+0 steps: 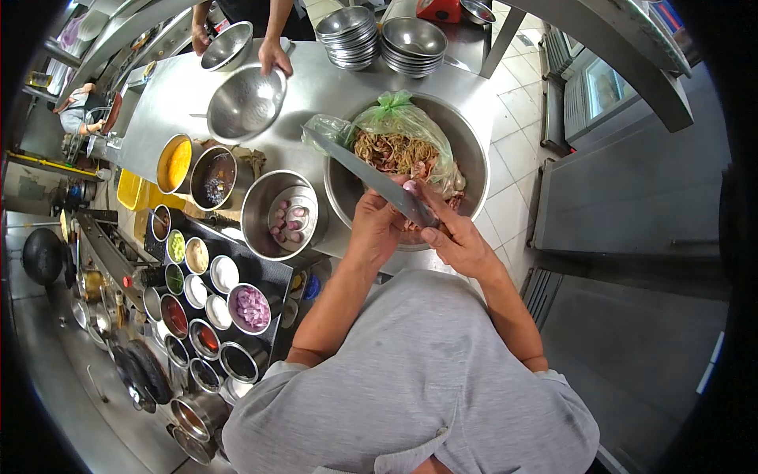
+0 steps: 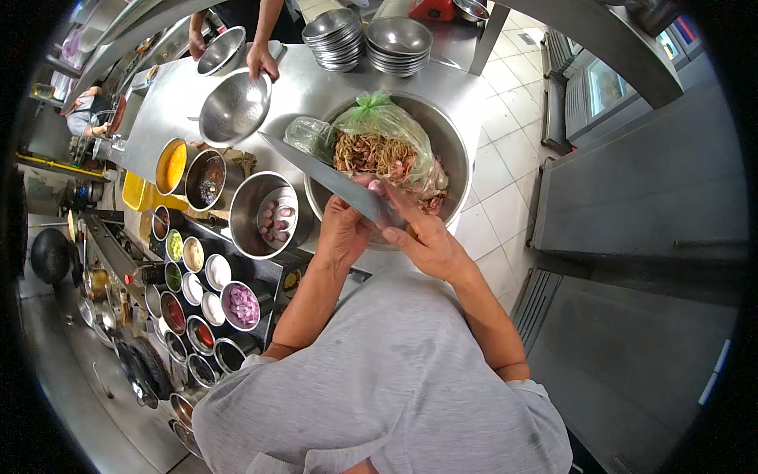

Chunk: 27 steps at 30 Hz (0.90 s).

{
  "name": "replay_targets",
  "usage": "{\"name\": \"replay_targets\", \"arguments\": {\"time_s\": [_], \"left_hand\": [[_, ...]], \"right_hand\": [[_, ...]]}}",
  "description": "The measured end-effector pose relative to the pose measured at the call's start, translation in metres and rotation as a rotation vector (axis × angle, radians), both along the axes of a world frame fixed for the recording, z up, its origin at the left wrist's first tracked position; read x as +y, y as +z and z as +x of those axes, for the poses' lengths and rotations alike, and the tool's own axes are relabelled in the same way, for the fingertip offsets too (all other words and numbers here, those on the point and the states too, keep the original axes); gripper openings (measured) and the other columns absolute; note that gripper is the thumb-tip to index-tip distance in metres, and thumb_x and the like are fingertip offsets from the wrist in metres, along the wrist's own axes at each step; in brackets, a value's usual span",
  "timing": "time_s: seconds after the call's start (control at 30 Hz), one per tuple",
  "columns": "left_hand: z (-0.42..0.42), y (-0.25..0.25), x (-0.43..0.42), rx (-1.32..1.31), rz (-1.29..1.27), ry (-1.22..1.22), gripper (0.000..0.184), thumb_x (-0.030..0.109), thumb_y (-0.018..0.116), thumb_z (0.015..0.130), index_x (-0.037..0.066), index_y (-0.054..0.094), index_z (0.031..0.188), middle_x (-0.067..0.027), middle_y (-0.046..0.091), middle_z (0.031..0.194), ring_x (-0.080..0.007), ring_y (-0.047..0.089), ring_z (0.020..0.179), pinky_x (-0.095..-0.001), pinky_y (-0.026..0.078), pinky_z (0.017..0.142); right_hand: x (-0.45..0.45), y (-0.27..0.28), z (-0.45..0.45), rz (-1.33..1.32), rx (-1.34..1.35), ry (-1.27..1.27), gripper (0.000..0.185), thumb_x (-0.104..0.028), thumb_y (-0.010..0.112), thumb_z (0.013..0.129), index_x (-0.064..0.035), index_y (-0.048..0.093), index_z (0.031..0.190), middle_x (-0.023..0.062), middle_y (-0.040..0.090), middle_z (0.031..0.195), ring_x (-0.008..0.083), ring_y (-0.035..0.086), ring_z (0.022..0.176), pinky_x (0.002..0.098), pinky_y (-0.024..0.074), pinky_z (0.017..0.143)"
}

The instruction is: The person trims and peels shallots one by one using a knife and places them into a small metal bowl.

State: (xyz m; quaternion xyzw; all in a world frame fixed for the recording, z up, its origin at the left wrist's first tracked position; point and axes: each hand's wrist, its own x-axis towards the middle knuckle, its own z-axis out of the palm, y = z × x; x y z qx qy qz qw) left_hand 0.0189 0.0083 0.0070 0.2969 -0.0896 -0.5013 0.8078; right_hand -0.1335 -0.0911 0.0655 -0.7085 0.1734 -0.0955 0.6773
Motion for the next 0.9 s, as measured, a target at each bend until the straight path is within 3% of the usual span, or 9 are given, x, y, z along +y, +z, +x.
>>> {"name": "replay_targets", "arguments": {"time_s": [0.13,0.43,0.53,0.6,0.63,0.7,0.83,0.9], "left_hand": [[-0.001,-0.001,0.001,0.005,-0.023,0.007,0.032,0.008,0.074,0.088,0.006,0.065,0.118,-0.0032,0.071,0.111,-0.0162,0.069,0.098,-0.0302,0.058,0.080],[0.000,0.008,0.003,-0.085,-0.022,0.054,0.030,0.003,0.074,0.087,0.003,0.066,0.116,-0.0049,0.072,0.110,-0.0154,0.069,0.098,-0.0298,0.057,0.085],[0.004,0.004,0.005,-0.121,-0.044,0.027,0.029,-0.001,0.072,0.088,0.002,0.065,0.116,-0.0061,0.070,0.112,-0.0160,0.067,0.103,-0.0307,0.055,0.091],[0.004,0.007,0.005,-0.144,-0.016,0.023,0.029,-0.001,0.071,0.089,0.001,0.065,0.117,-0.0083,0.070,0.113,-0.0177,0.067,0.102,-0.0323,0.055,0.091],[0.004,0.008,0.005,-0.168,0.012,0.019,0.028,0.000,0.069,0.089,-0.001,0.065,0.117,-0.0105,0.070,0.114,-0.0193,0.068,0.101,-0.0339,0.056,0.091],[0.007,0.005,0.005,-0.157,0.008,0.017,0.028,0.001,0.068,0.090,-0.002,0.064,0.117,-0.0118,0.069,0.114,-0.0203,0.068,0.102,-0.0348,0.056,0.091],[0.008,0.007,0.005,-0.126,-0.036,0.019,0.027,0.004,0.066,0.092,-0.002,0.064,0.119,-0.0135,0.068,0.117,-0.0217,0.068,0.102,-0.0353,0.056,0.091],[0.009,0.008,0.005,-0.087,-0.021,0.009,0.027,0.004,0.066,0.092,-0.002,0.064,0.119,-0.0137,0.068,0.118,-0.0219,0.068,0.102,-0.0353,0.056,0.091]], "right_hand": [[0.001,-0.007,0.001,-0.039,-0.082,-0.009,0.063,-0.019,0.058,0.101,-0.0012,0.032,0.155,0.0102,0.051,0.145,0.0150,0.051,0.125,0.0297,0.0394,0.107],[0.001,0.002,0.001,-0.075,-0.014,-0.002,0.062,-0.021,0.057,0.102,0.0011,0.031,0.154,0.0112,0.060,0.134,0.0151,0.051,0.122,0.0314,0.0387,0.108],[0.000,-0.003,-0.003,-0.063,-0.021,0.002,0.060,-0.022,0.054,0.104,-0.0031,0.031,0.155,0.0093,0.066,0.116,0.0129,0.061,0.096,0.0275,0.0513,0.087],[0.000,-0.005,-0.007,0.381,-0.031,0.000,0.056,-0.026,0.050,0.106,-0.0098,0.032,0.156,0.0044,0.062,0.089,0.0083,0.054,0.062,0.0219,0.0478,0.057],[0.002,-0.007,-0.007,0.380,-0.031,0.000,0.056,-0.026,0.050,0.106,-0.0098,0.032,0.156,0.0044,0.062,0.089,0.0083,0.054,0.062,0.0219,0.0478,0.057],[0.004,-0.010,-0.005,0.543,-0.061,-0.156,0.054,-0.028,0.046,0.107,-0.0151,0.032,0.157,0.0002,0.051,0.073,0.0059,0.040,0.048,0.0206,0.0362,0.044],[-0.001,-0.009,-0.007,0.558,-0.072,-0.183,0.055,-0.030,0.045,0.108,-0.0143,0.030,0.158,0.0005,0.049,0.072,0.0071,0.044,0.050,0.0214,0.0378,0.045],[-0.001,-0.016,-0.008,0.521,-0.101,-0.143,0.060,-0.035,0.046,0.107,-0.0127,0.025,0.158,0.0045,0.050,0.078,0.0086,0.041,0.048,0.0211,0.0351,0.043]]}}
